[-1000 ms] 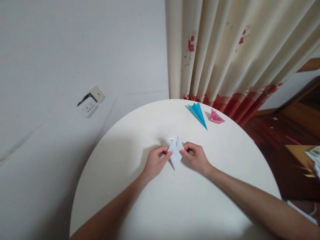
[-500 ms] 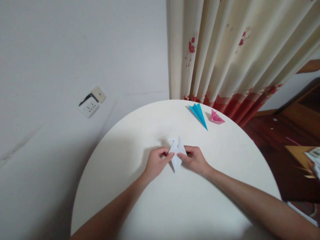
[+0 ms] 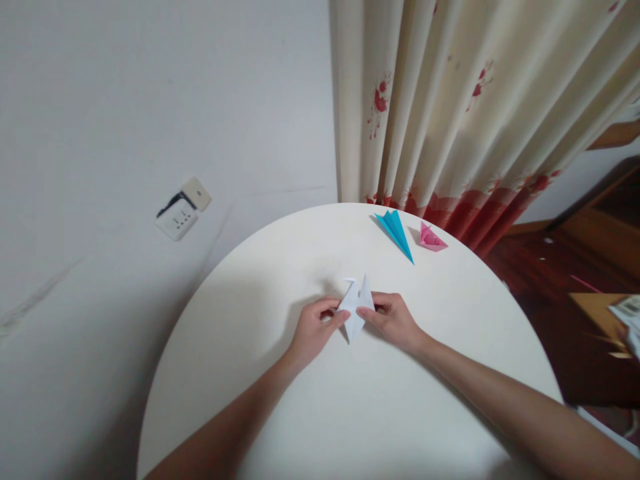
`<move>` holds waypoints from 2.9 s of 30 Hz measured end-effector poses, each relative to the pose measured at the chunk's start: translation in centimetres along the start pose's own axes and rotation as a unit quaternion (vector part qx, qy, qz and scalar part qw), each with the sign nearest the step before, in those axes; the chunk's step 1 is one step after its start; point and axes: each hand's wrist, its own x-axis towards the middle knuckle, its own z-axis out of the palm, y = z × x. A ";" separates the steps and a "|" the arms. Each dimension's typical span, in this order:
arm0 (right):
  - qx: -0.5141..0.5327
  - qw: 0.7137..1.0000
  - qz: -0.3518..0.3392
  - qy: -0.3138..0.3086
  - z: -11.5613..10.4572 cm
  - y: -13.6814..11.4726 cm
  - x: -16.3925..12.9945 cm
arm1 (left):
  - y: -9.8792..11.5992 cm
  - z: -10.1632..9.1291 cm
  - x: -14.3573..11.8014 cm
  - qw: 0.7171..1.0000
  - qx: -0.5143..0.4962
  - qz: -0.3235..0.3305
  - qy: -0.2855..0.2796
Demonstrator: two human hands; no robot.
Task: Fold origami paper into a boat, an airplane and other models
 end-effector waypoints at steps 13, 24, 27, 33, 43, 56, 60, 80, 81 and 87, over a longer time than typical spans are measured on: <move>-0.015 0.987 -0.101 0.127 -1.7 -0.8 0.9 | 0.3 -0.1 -0.5 0.993 -0.001 0.059 0.101; -0.044 0.984 -0.123 0.119 -1.5 -0.5 0.7 | 0.5 0.5 -0.6 0.996 0.048 0.068 0.021; -0.047 0.983 -0.119 0.129 -1.5 -0.5 0.7 | 0.3 0.5 -0.4 0.997 0.025 0.064 0.042; -0.014 0.980 -0.109 0.167 -1.8 -0.5 0.9 | 0.3 0.6 -0.5 0.997 0.029 0.033 0.058; -0.064 0.982 -0.108 0.139 -1.1 -0.9 0.4 | 0.3 0.9 -0.4 0.998 -0.041 0.019 0.042; 0.028 0.987 -0.114 0.109 -1.1 -2.3 -0.1 | 0.1 0.8 -0.6 0.996 -0.065 0.005 0.059; 0.018 0.988 -0.120 0.098 -1.3 -2.3 -0.2 | 0.5 0.8 -0.6 0.997 -0.052 0.023 0.044; -0.175 0.971 -0.157 0.043 -1.6 -0.5 0.3 | -0.3 0.0 0.1 0.985 0.144 0.097 0.002; -0.184 0.970 -0.156 0.034 -1.7 -0.3 0.4 | -0.3 -0.2 0.2 0.980 0.167 0.106 -0.012; -0.224 0.966 -0.126 0.021 -2.2 0.4 0.8 | -1.4 -1.1 0.8 0.972 0.193 0.091 0.097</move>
